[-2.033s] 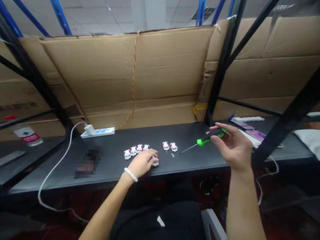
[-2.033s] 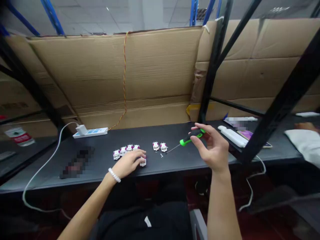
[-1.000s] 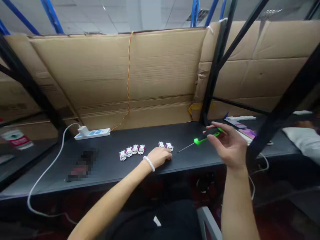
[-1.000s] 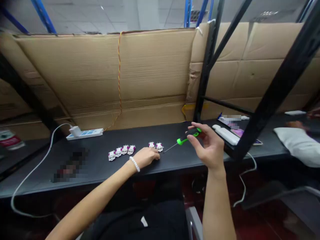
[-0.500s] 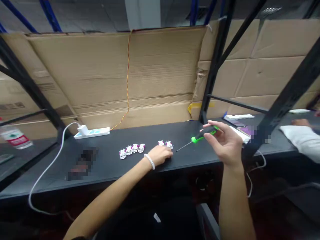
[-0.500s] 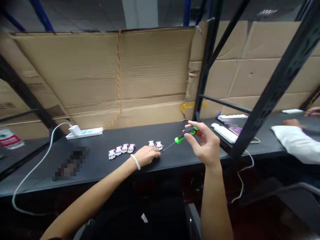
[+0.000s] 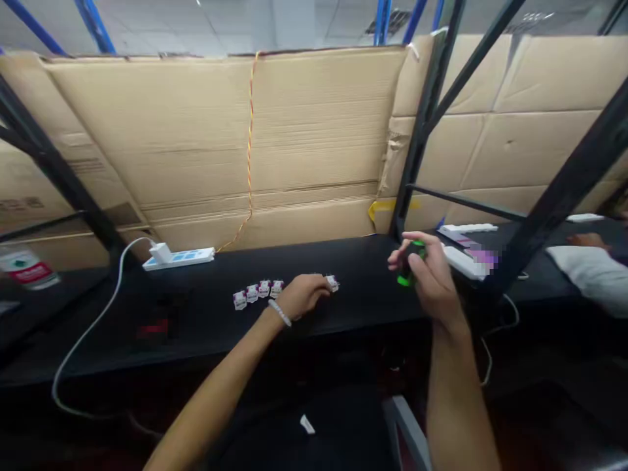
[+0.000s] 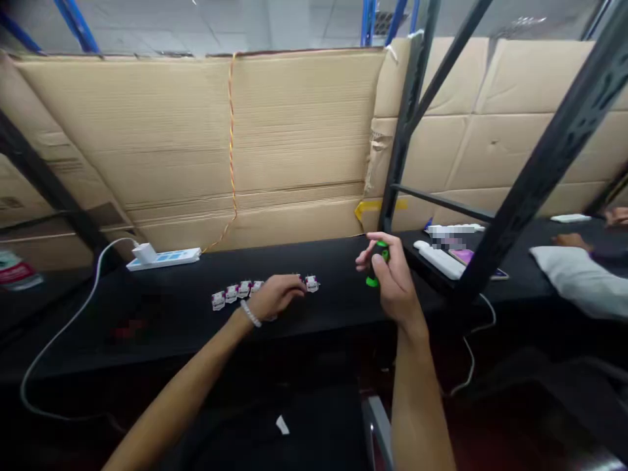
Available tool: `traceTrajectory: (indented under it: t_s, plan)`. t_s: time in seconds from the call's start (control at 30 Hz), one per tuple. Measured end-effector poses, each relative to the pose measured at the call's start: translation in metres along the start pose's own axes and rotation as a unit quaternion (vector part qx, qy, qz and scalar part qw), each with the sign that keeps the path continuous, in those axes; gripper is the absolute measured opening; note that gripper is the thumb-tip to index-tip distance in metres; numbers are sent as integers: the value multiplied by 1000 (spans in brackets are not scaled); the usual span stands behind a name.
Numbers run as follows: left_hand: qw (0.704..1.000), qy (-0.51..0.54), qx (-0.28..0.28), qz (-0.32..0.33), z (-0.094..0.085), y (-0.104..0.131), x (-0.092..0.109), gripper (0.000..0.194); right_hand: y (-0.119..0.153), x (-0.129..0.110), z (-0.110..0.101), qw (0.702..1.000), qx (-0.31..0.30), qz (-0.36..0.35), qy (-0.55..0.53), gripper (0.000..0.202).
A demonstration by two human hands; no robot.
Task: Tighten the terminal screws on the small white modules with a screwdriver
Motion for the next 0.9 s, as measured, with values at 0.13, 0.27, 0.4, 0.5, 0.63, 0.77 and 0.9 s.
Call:
traceTrajectory:
  t_s: [0.13,0.27,0.4,0.5,0.63,0.77,0.9]
  plan:
    - [976,151,154,9,-49,16,18,12,11,-7,55,985,-142,26,90,21]
    - [926,266,267,25,-75,40,36,15,28,-35,115,971,-195,-32,133,13]
    - [887,293,350,64,-86,65,52,14,41,-70,139,974,-128,-150,112,3]
    - [879,276,380,85,-88,77,61,10,49,-85,142,967,-93,-207,116,10]
    - [877,242,404,91,-89,86,69,6,58,-97,137,956,-34,-250,148,18]
    - [876,214,426,66,-89,93,69,7,64,-99,143,949,-25,-265,172,20]
    - [875,191,443,36,-87,100,66,8,66,-92,151,939,-32,-270,209,19]
Point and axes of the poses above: each hand's wrist, its own y-axis away from the middle knuckle, its own z-axis out of the palm, x = y × z, the point moved 9 cm from there along -y, towards the middle knuckle, and after that the axes turned 2 degrees about y, right-handed, at the moved point
